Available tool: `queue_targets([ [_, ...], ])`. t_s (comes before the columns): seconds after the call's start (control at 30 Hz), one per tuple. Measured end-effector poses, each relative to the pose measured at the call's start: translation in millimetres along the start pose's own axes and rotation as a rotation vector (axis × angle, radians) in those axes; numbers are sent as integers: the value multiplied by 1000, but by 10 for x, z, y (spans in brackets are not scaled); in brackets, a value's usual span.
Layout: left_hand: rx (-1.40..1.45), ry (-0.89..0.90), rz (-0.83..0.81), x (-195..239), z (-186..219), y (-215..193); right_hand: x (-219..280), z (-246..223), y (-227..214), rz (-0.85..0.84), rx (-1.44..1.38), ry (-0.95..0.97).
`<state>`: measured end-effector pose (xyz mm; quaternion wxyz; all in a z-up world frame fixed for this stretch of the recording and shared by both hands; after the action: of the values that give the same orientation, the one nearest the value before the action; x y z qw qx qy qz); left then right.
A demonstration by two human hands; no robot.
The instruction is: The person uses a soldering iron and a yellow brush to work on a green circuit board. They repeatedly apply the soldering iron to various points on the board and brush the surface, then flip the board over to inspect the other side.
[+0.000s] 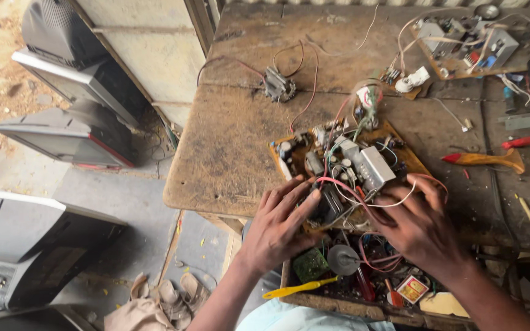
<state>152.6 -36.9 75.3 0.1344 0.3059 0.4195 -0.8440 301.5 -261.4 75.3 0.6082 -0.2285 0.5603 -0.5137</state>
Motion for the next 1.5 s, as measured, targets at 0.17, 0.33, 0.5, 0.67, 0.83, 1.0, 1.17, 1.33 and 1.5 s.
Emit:
queue_targets([
  [0.17, -94, -69, 54, 41, -92, 66, -43, -17, -339, -213, 130, 60],
  [0.33, -153, -219, 159, 72, -109, 153, -116, 40, -1035, -123, -48, 169],
  [0.5, -177, -253, 182, 137, -131, 227, -548, -80, -1313, 6, -266, -33],
  [0.67, -243, -280, 147, 204, -167, 255, -949, -432, -881, -137, -81, -159],
  [0.83, -336, -182, 204, 298, -185, 282, -1113, -408, -545, -310, -81, -159],
  [1.0, -390, -123, 192, 349, -248, 326, -1221, -331, -352, -568, -176, -119],
  [1.17, -409, -112, 192, 372, -282, 364, -1257, -290, -283, -535, -267, -166],
  [1.33, -421, -52, 199, 344, -301, 340, -1269, -286, -218, -552, -304, -166],
  [1.5, -518, -5, 177, 323, -333, 322, -1280, -281, -224, -566, -356, -151],
])
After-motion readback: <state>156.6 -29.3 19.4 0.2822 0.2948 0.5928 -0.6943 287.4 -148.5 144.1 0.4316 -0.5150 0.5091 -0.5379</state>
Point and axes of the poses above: each hand's wrist, its own x-axis away from the middle knuckle, its own y-axis out of the palm, z = x × y, the point moved 3 cm from there along -x, towards the middle knuckle, and after that the axes turned 5 degrees about x, right-handed, at the moved point
